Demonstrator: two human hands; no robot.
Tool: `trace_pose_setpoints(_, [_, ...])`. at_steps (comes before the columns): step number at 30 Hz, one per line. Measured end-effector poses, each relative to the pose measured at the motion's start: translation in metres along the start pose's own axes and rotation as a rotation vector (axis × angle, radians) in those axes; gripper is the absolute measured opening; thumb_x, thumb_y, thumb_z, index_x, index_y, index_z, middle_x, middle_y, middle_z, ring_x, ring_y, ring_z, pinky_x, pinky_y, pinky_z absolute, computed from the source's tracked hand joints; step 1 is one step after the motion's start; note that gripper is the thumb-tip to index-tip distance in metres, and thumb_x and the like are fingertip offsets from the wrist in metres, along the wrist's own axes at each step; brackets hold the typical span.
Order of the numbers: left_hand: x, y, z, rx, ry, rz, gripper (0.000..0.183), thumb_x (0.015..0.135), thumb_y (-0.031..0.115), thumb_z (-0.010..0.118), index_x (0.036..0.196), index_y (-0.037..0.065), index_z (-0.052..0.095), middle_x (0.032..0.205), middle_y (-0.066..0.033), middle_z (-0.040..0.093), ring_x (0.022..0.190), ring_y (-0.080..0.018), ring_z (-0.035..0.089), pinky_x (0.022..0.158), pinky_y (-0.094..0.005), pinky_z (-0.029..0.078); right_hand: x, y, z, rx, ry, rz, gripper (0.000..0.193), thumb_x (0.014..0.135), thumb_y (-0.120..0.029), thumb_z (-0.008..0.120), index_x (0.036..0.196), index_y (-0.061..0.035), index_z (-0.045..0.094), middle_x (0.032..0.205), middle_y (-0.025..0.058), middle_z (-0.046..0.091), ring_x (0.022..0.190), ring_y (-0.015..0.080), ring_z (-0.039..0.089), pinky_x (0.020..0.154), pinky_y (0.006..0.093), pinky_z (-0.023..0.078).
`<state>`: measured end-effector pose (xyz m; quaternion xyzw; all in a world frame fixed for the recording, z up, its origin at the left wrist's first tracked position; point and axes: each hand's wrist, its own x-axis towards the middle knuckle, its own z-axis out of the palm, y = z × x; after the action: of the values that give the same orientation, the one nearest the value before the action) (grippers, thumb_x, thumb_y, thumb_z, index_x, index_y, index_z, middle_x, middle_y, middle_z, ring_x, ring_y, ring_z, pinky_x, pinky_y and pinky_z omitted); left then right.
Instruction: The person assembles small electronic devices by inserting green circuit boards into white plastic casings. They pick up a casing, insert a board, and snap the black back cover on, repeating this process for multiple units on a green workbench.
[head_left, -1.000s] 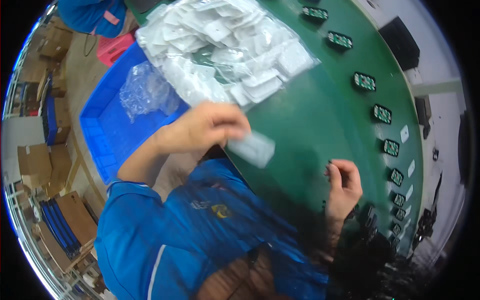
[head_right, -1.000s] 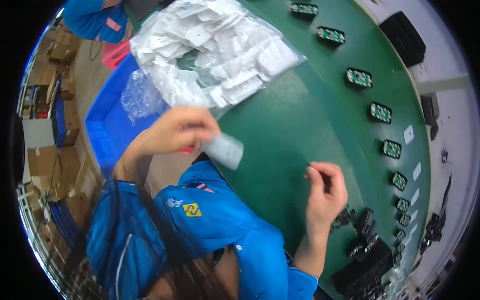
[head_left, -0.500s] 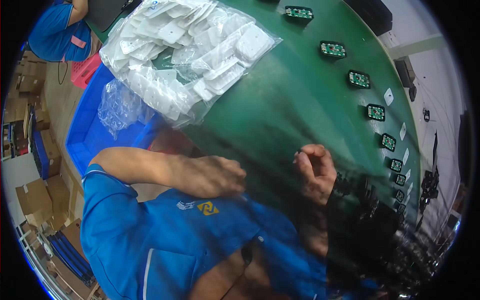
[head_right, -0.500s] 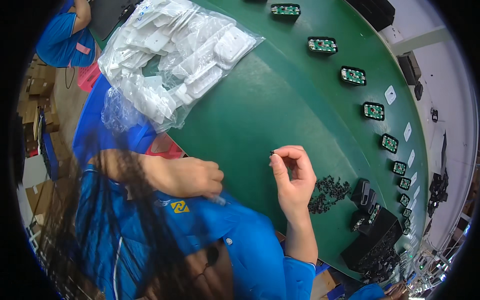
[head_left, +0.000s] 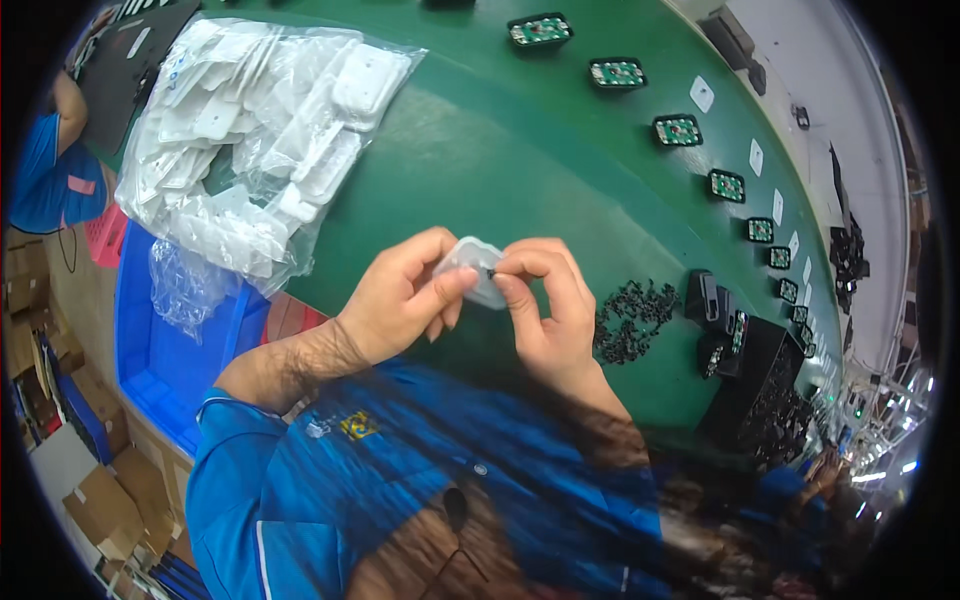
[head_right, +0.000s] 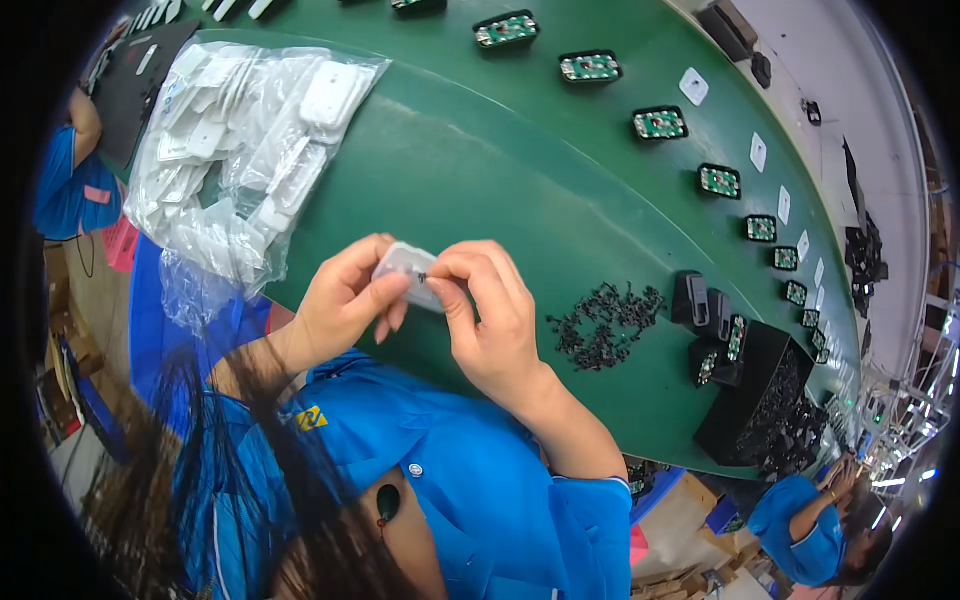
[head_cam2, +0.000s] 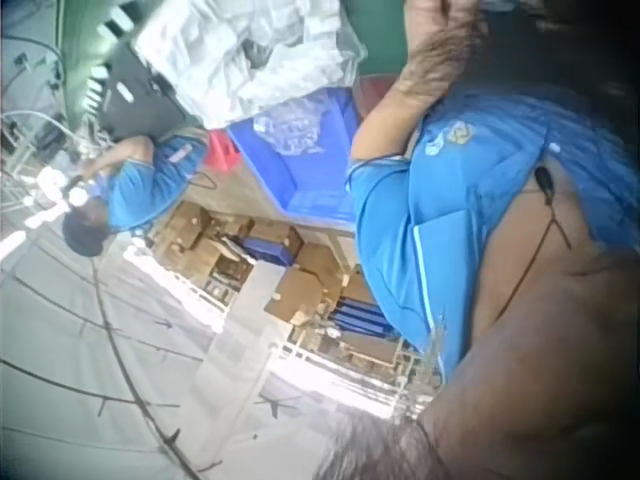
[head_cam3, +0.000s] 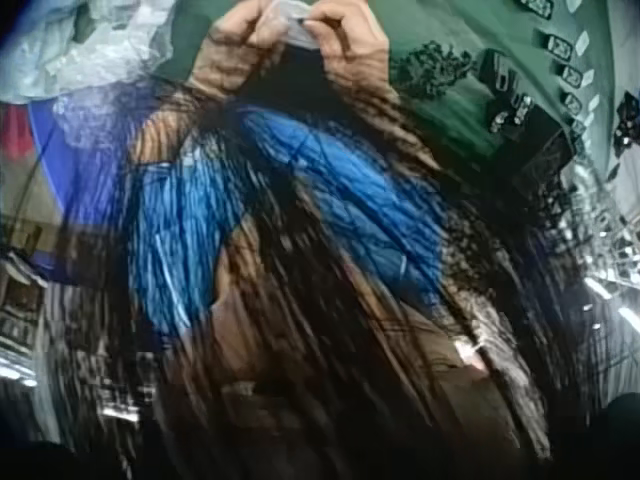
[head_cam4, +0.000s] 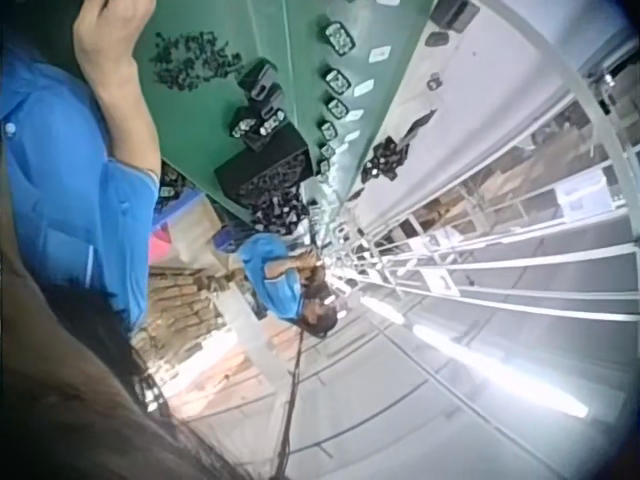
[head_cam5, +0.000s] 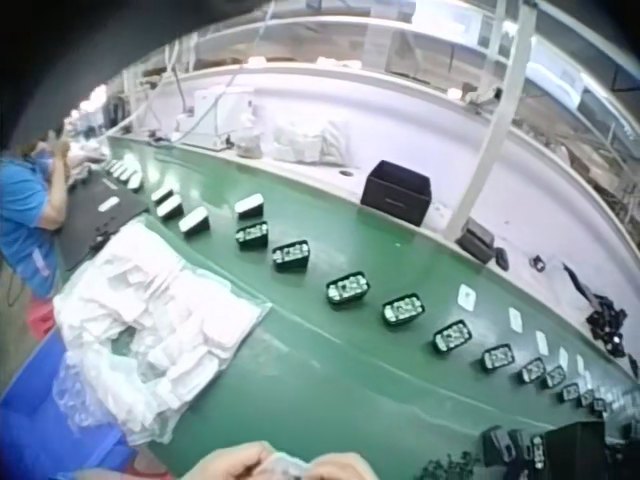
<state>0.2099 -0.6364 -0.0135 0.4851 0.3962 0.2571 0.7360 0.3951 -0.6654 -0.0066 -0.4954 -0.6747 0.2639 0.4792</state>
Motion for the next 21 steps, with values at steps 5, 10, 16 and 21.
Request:
trace_pose_setpoints(5, [0.009,0.0,0.02,0.39,0.234,0.504,0.029,0.084,-0.004,0.06,0.111,0.006,0.059,0.079,-0.0059,0.057,0.058,-0.0127,0.057,0.05,-0.0271,0.047,0.002,-0.002,-0.008,-0.24,0.097,-0.098,0.012,0.076,-0.006,0.07,0.084,-0.0038,0.061,0.085,0.0098,0.056,0.073,0.0248,0.055,0.061,0.0334,0.044])
trace_pose_setpoints(10, [0.018,-0.006,0.02,0.592,0.238,0.729,0.023,0.079,-0.004,0.065,0.1,0.005,0.063,0.076,-0.0086,0.055,0.058,-0.0199,0.059,0.049,-0.0303,0.048,-0.004,-0.003,-0.004,-0.214,0.097,-0.043,0.012,0.076,-0.006,0.069,0.084,-0.0034,0.06,0.081,0.0095,0.056,0.069,0.0249,0.054,0.058,0.0341,0.043])
trace_pose_setpoints(16, [0.018,-0.003,0.018,0.554,0.168,0.633,0.012,0.084,0.0,0.062,0.096,0.003,0.063,0.074,-0.0079,0.054,0.052,-0.0155,0.057,0.046,-0.0279,0.045,0.0,-0.003,-0.01,-0.263,0.01,-0.071,0.011,0.077,-0.002,0.068,0.085,-0.0024,0.06,0.08,0.0096,0.056,0.069,0.0256,0.055,0.058,0.0332,0.043])
trace_pose_setpoints(21, [0.014,0.001,0.026,0.253,0.159,0.434,0.007,0.088,0.002,0.059,0.095,0.001,0.062,0.075,-0.0074,0.057,0.05,-0.0118,0.057,0.044,-0.0251,0.042,0.003,-0.009,-0.016,-0.015,-0.012,0.199,0.008,0.08,-0.001,0.067,0.085,-0.0006,0.061,0.081,0.0071,0.057,0.066,0.0158,0.055,0.055,0.0261,0.043])
